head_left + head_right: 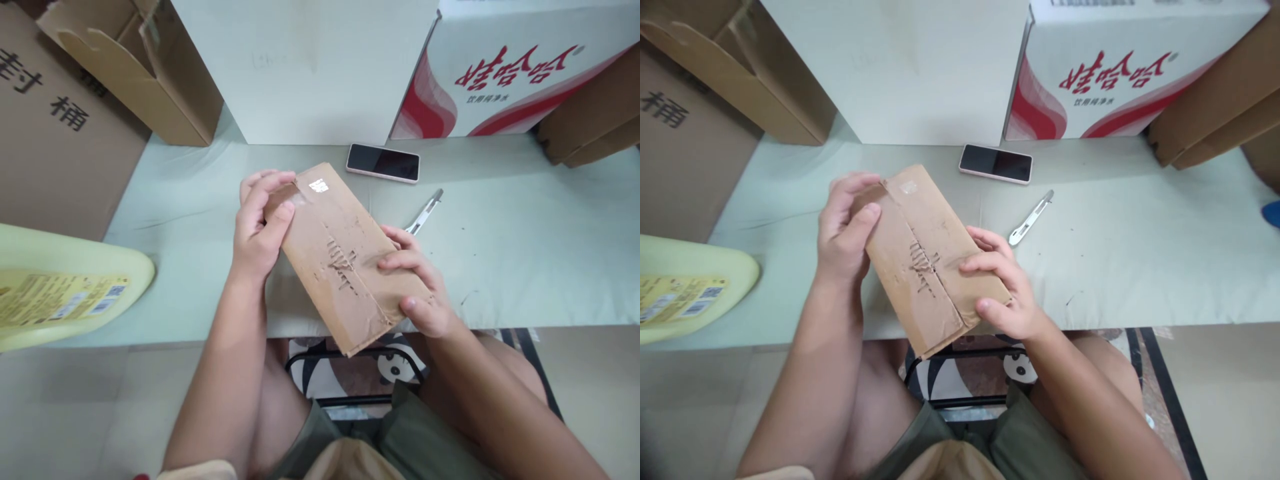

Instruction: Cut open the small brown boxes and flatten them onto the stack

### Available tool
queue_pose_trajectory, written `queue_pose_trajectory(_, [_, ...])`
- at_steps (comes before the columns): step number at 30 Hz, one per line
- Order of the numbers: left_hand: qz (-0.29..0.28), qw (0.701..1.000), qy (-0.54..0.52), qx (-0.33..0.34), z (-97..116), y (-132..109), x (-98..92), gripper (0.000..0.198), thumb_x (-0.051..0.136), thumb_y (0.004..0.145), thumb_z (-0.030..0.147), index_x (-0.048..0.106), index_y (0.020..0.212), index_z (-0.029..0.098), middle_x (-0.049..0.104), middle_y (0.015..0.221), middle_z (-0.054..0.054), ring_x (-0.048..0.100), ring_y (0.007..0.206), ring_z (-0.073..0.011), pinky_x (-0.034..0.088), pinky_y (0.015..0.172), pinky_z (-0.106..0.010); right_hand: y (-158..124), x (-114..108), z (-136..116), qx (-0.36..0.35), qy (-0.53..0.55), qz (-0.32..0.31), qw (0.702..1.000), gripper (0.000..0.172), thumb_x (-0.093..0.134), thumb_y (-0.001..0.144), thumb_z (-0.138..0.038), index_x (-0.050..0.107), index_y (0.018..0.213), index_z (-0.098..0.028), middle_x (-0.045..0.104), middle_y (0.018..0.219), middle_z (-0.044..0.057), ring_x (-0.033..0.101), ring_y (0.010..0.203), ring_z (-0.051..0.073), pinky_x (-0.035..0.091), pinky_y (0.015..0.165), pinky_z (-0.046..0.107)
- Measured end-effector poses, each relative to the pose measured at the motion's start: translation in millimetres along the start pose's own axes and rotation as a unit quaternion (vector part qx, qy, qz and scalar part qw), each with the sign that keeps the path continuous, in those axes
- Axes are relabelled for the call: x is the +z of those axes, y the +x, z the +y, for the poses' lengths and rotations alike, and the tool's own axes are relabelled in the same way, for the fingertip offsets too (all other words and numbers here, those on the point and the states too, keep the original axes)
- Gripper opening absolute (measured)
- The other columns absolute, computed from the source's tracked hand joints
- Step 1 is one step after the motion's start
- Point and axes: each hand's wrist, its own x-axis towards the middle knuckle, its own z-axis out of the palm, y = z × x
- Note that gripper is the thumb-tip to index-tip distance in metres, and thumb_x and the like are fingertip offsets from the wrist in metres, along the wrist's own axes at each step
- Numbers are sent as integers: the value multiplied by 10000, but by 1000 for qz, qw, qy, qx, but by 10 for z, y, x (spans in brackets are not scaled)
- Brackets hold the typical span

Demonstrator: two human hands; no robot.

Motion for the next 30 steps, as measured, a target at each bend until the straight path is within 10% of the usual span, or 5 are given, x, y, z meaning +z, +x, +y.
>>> queue_pose_trajectory(15, [-75, 984, 119, 112, 14, 22, -48, 244, 626, 970, 355, 856, 1023, 297, 753, 1095, -69, 577, 1326, -301, 442, 1246, -498, -19, -107, 64, 21, -10, -39, 999, 560, 672, 919, -691, 666, 1380, -372, 571, 1565, 90, 549, 1468, 356, 499, 1190, 584])
queue_pose_trajectory(21, [-97, 965, 175, 171, -54, 33, -124, 314, 551, 1009, 354, 842, 1111, 293, 775, 1120, -66, 604, 1295, -294, 512, 1160, -514, 35, -152, 63, 102, -30, 107, 989, 584, 452, 971, -749, 690, 1251, -295, 727, 1278, 107, 703, 1153, 297, 582, 968, 471])
queue_pose_trajectory(24, [-99, 962, 181, 177, -56, 31, -135, 318, 547, 996, 293, 839, 1124, 299, 777, 1129, -57, 614, 1271, -288, 520, 1154, -520, 135, -285, 51, 218, -262, 170, 925, 437, 562, 941, -550, 717, 1212, -243, 719, 894, 57, 647, 779, 220, 527, 772, 380])
queue_pose_trajectory(30, [-95, 965, 173, 175, -64, 6, -136, 291, 574, 996, 324, 843, 1105, 302, 774, 1128, -55, 624, 1240, -286, 526, 1146, -521, 271, -368, 53, 388, -455, 10, 801, 355, 563, 899, -499, 747, 1041, -230, 722, 807, 61, 597, 717, 215, 349, 631, 309])
